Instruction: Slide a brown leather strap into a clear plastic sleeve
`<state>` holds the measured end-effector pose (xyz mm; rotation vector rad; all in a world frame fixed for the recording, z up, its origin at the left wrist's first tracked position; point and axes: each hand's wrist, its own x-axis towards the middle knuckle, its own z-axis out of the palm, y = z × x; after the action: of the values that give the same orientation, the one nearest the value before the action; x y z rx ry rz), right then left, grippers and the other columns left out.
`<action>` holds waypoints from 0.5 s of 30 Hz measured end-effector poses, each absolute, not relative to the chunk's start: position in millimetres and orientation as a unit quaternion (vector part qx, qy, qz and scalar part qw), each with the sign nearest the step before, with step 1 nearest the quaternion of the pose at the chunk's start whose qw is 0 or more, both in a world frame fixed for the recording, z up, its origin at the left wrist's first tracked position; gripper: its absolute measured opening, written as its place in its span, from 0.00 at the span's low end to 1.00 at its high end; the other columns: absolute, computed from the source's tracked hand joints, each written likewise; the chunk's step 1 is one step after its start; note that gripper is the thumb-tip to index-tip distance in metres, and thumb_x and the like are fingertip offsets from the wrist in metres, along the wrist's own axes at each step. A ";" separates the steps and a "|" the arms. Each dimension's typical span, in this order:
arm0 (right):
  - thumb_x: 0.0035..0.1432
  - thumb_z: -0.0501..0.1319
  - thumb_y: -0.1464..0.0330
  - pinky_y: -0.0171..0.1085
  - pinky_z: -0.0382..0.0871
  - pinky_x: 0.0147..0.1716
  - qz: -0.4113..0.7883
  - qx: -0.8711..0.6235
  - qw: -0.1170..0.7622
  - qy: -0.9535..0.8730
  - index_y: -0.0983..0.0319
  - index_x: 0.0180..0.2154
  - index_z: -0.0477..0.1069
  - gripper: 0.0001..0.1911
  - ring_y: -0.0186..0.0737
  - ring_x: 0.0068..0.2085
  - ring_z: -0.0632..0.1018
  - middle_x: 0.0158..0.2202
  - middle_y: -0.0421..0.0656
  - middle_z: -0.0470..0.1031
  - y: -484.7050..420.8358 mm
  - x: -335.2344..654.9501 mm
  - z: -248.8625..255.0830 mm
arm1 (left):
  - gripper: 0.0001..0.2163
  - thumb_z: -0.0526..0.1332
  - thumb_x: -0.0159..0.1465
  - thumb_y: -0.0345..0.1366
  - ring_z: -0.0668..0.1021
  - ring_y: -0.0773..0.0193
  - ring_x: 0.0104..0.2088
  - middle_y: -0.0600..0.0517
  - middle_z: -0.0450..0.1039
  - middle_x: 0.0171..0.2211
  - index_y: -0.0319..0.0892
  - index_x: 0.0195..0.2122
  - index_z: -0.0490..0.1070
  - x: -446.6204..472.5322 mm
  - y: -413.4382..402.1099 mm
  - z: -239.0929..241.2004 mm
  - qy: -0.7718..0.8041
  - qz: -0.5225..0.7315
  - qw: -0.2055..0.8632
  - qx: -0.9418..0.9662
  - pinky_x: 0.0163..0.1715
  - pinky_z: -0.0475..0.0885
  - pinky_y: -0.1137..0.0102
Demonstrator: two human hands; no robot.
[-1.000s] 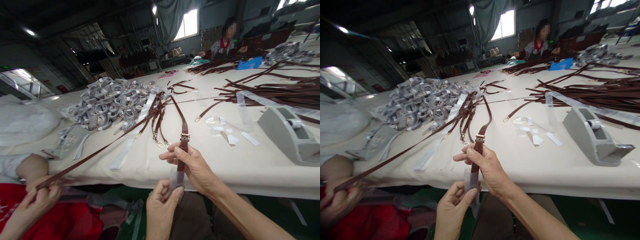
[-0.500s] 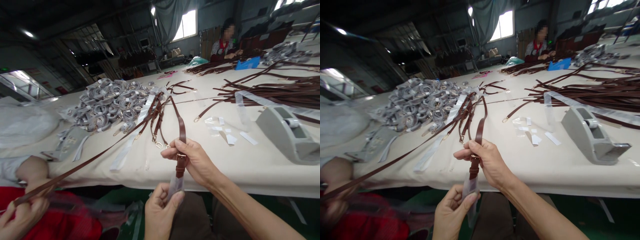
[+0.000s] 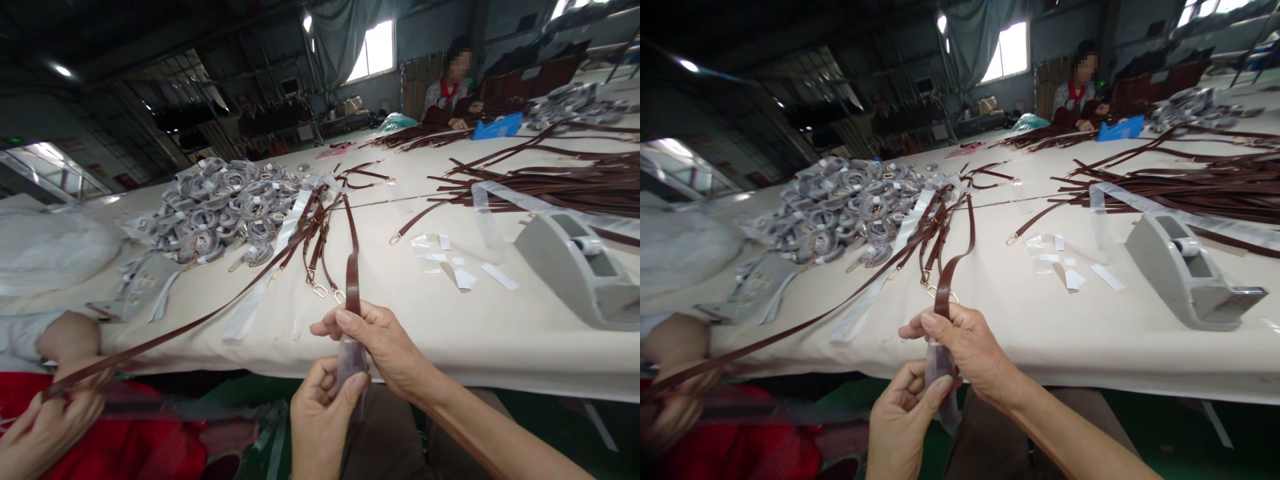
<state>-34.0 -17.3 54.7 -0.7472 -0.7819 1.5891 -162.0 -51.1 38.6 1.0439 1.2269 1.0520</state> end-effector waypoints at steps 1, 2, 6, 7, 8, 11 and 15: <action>0.61 0.64 0.55 0.33 0.66 0.36 0.673 -0.322 0.565 -0.352 0.62 0.39 0.79 0.17 0.37 0.40 0.77 0.42 0.48 0.83 -17.7 -33.5 54.9 | 0.15 0.74 0.53 0.44 0.80 0.63 0.33 0.51 0.80 0.30 0.39 0.32 0.75 -162.8 -50.6 37.5 0.520 0.451 0.574 0.443 0.33 0.71 0.77; 0.61 0.64 0.56 0.33 0.66 0.37 0.671 -0.325 0.556 -0.368 0.62 0.39 0.80 0.16 0.36 0.40 0.76 0.43 0.48 0.83 -17.4 -32.7 55.3 | 0.15 0.74 0.53 0.44 0.80 0.63 0.33 0.51 0.80 0.30 0.39 0.32 0.75 -163.8 -50.0 36.0 0.518 0.452 0.576 0.442 0.34 0.72 0.77; 0.60 0.66 0.58 0.37 0.69 0.44 0.693 -0.289 0.580 -0.316 0.61 0.43 0.79 0.15 0.40 0.45 0.78 0.46 0.48 0.82 -9.5 -28.9 59.1 | 0.17 0.74 0.53 0.46 0.80 0.62 0.34 0.49 0.80 0.32 0.38 0.33 0.75 -168.7 -48.9 29.2 0.514 0.435 0.578 0.461 0.35 0.73 0.76; 0.61 0.65 0.58 0.39 0.69 0.45 0.697 -0.273 0.596 -0.291 0.60 0.43 0.78 0.14 0.41 0.46 0.79 0.45 0.48 0.82 -7.1 -28.2 60.3 | 0.17 0.74 0.54 0.46 0.80 0.62 0.34 0.48 0.80 0.32 0.38 0.33 0.75 -169.2 -49.1 28.3 0.515 0.431 0.576 0.465 0.34 0.73 0.76; 0.62 0.64 0.58 0.40 0.69 0.46 0.695 -0.262 0.608 -0.280 0.61 0.42 0.78 0.14 0.42 0.45 0.79 0.45 0.48 0.82 -5.4 -27.8 61.0 | 0.17 0.74 0.54 0.46 0.80 0.61 0.34 0.48 0.80 0.31 0.38 0.33 0.75 -169.5 -49.4 27.9 0.516 0.431 0.574 0.468 0.35 0.73 0.76; 0.63 0.62 0.55 0.35 0.68 0.40 0.668 -0.295 0.592 -0.342 0.63 0.39 0.80 0.18 0.38 0.40 0.78 0.41 0.48 0.82 -7.2 -28.2 58.8 | 0.16 0.74 0.54 0.46 0.80 0.60 0.35 0.47 0.81 0.33 0.38 0.34 0.76 -169.8 -49.2 28.0 0.512 0.444 0.570 0.464 0.37 0.74 0.74; 0.60 0.65 0.54 0.30 0.59 0.27 0.664 -0.354 0.520 -0.405 0.63 0.41 0.82 0.19 0.30 0.29 0.71 0.33 0.44 0.80 -17.8 -30.4 50.7 | 0.17 0.74 0.54 0.47 0.80 0.60 0.33 0.48 0.80 0.31 0.38 0.33 0.76 -172.9 -46.4 27.2 0.501 0.450 0.561 0.481 0.34 0.74 0.74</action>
<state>-30.4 -17.8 50.7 -0.8478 -0.9704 1.5918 -172.9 -46.4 27.2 1.1334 1.1812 1.0589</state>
